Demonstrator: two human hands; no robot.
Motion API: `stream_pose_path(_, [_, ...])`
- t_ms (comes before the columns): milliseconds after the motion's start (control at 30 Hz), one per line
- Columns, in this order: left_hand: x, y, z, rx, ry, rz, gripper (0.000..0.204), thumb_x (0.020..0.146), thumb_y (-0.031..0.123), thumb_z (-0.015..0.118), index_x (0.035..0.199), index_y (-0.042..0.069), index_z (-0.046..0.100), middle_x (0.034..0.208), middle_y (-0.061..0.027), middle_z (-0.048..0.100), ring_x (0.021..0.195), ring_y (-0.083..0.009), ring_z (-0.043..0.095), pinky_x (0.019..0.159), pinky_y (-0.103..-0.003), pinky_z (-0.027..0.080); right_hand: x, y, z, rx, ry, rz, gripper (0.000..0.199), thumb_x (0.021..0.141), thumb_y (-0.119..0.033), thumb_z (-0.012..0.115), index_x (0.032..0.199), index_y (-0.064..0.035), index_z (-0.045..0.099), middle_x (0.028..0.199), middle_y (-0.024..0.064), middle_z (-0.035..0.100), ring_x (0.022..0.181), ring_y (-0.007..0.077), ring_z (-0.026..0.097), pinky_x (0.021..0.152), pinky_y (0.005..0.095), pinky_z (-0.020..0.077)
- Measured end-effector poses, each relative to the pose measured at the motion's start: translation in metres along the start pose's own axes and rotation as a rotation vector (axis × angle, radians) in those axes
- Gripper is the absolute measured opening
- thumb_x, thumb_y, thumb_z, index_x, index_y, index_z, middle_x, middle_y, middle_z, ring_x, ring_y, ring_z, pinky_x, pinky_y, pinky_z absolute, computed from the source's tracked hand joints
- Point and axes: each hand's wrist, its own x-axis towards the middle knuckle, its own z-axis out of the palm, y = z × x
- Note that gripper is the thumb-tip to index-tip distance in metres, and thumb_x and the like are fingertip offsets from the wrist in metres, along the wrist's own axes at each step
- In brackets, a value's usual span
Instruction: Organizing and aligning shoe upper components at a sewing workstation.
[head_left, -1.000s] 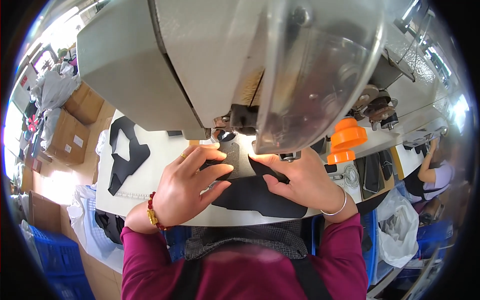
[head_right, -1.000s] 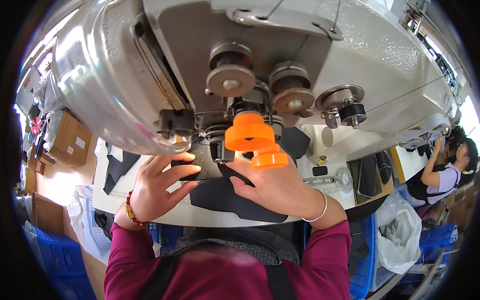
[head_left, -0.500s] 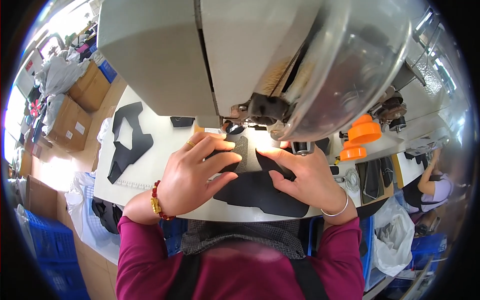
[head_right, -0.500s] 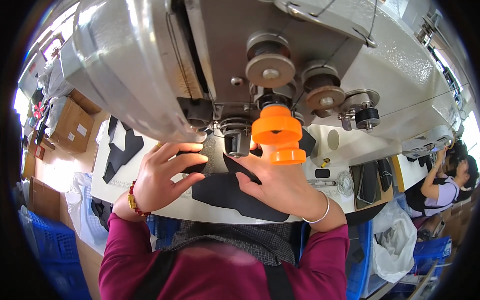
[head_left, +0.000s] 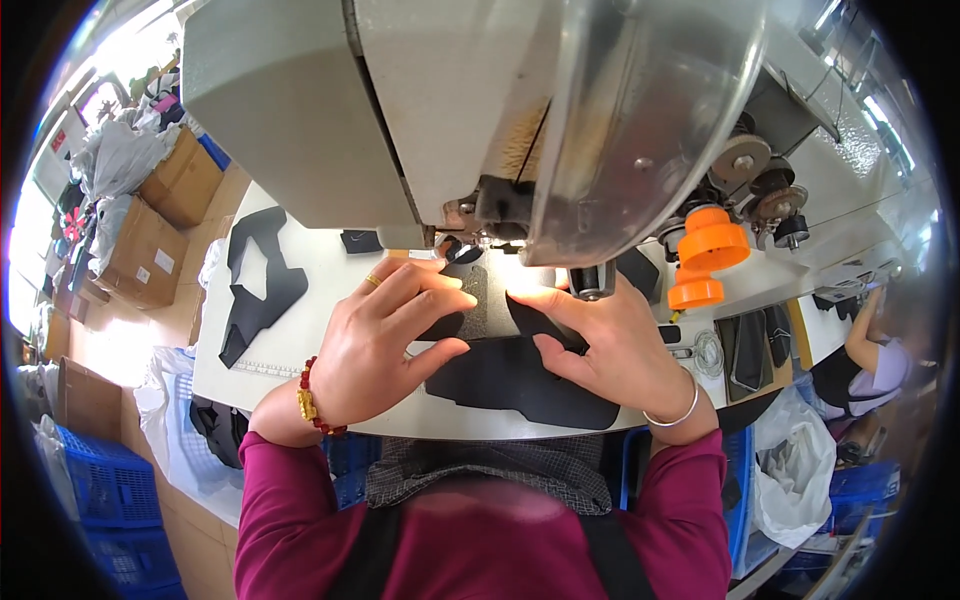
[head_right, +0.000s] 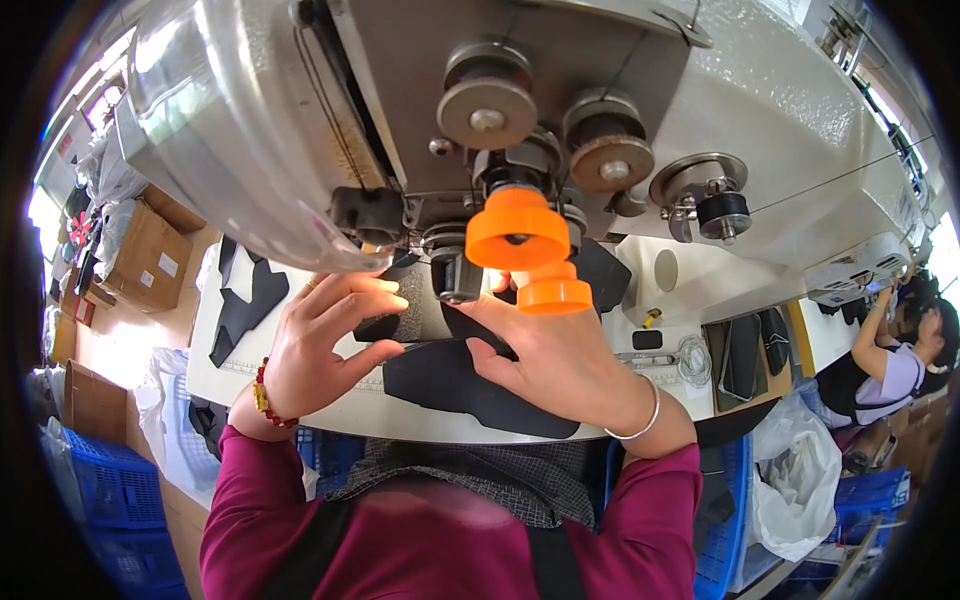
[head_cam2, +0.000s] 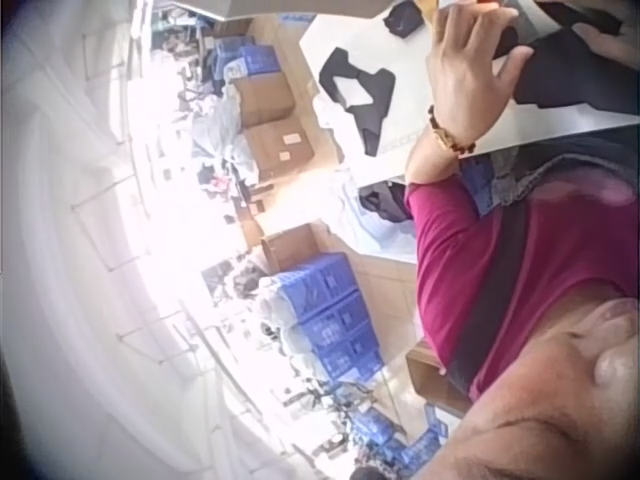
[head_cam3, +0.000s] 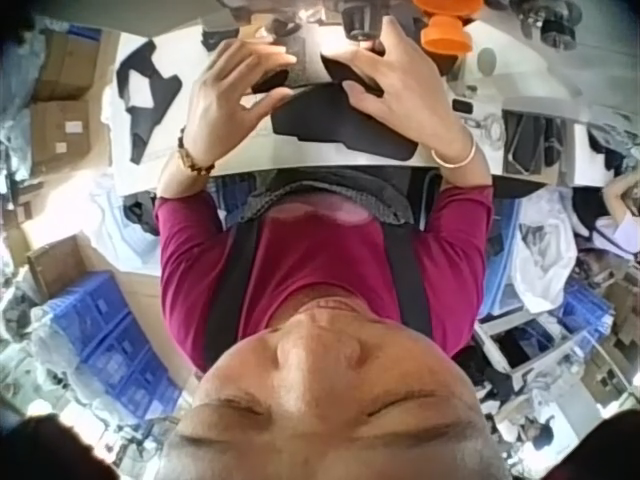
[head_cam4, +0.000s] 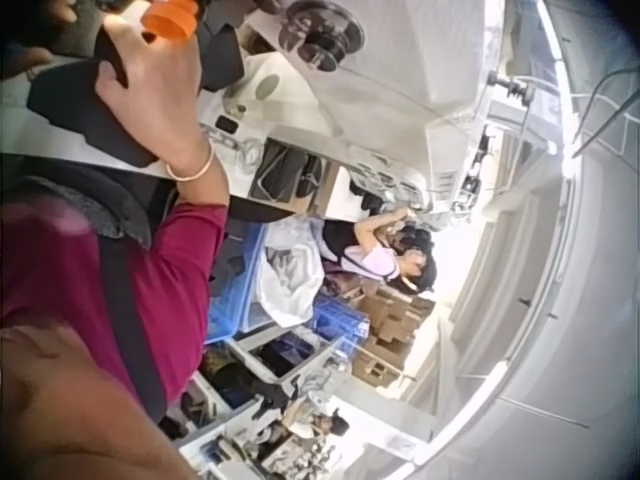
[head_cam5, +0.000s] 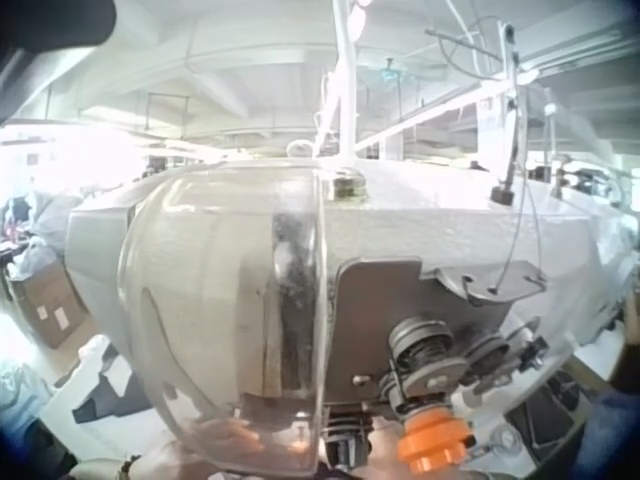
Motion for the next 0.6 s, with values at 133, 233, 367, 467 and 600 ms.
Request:
stream_pose_path(133, [-0.0002,-0.0006,-0.0004,0.0,-0.002,0.002,0.038,0.073,0.015,0.083,0.107,0.01,0.067,0.104,-0.0055,0.063,0.111,-0.0329,0.061,0.084,-0.042,0.056,0.0001,0.0014,0.0018,0.009,-0.011,0.008,0.047,0.073,-0.013,0.076,0.12,-0.014,0.069,0.1,0.0096,0.07,0.103,0.0344,0.06,0.093,0.0433,0.0468])
stream_pose_path(233, [-0.001,-0.0007,-0.0008,0.003,0.0,-0.008,0.038,0.073,0.015,0.083,0.107,0.01,0.067,0.104,-0.0053,0.063,0.111,-0.0323,0.062,0.084,-0.041,0.056,-0.0004,0.0012,0.003,0.003,-0.001,0.013,0.048,0.073,-0.013,0.076,0.121,-0.0151,0.069,0.095,0.0097,0.07,0.098,0.0346,0.061,0.092,0.0432,0.0471])
stream_pose_path(367, [-0.0035,-0.0011,0.0001,-0.004,0.012,0.003,0.037,0.073,0.015,0.083,0.106,0.011,0.067,0.105,-0.0049,0.063,0.11,-0.0312,0.062,0.084,-0.041,0.056,-0.0008,0.001,0.0044,-0.029,0.05,-0.036,0.048,0.074,-0.014,0.076,0.122,-0.0164,0.069,0.084,0.0103,0.068,0.08,0.033,0.064,0.083,0.0407,0.0499])
stream_pose_path(467, [-0.0045,-0.0011,-0.0007,-0.007,0.012,-0.002,0.037,0.073,0.015,0.082,0.106,0.012,0.067,0.105,-0.0048,0.062,0.11,-0.0309,0.063,0.082,-0.041,0.057,-0.0003,-0.0047,0.0005,-0.009,-0.025,0.04,0.047,0.075,-0.013,0.075,0.122,-0.0172,0.069,0.073,0.0094,0.065,0.066,0.0306,0.063,0.072,0.0385,0.0506])
stream_pose_path(600, [-0.0038,-0.0013,-0.0008,-0.014,0.003,-0.002,0.038,0.072,0.014,0.083,0.106,0.012,0.067,0.105,-0.0049,0.062,0.109,-0.0309,0.063,0.081,-0.041,0.057,-0.0017,-0.0024,0.0055,-0.007,0.07,-0.015,0.047,0.076,-0.013,0.075,0.122,-0.0178,0.069,0.064,0.0078,0.061,0.054,0.0291,0.06,0.064,0.0372,0.0494])
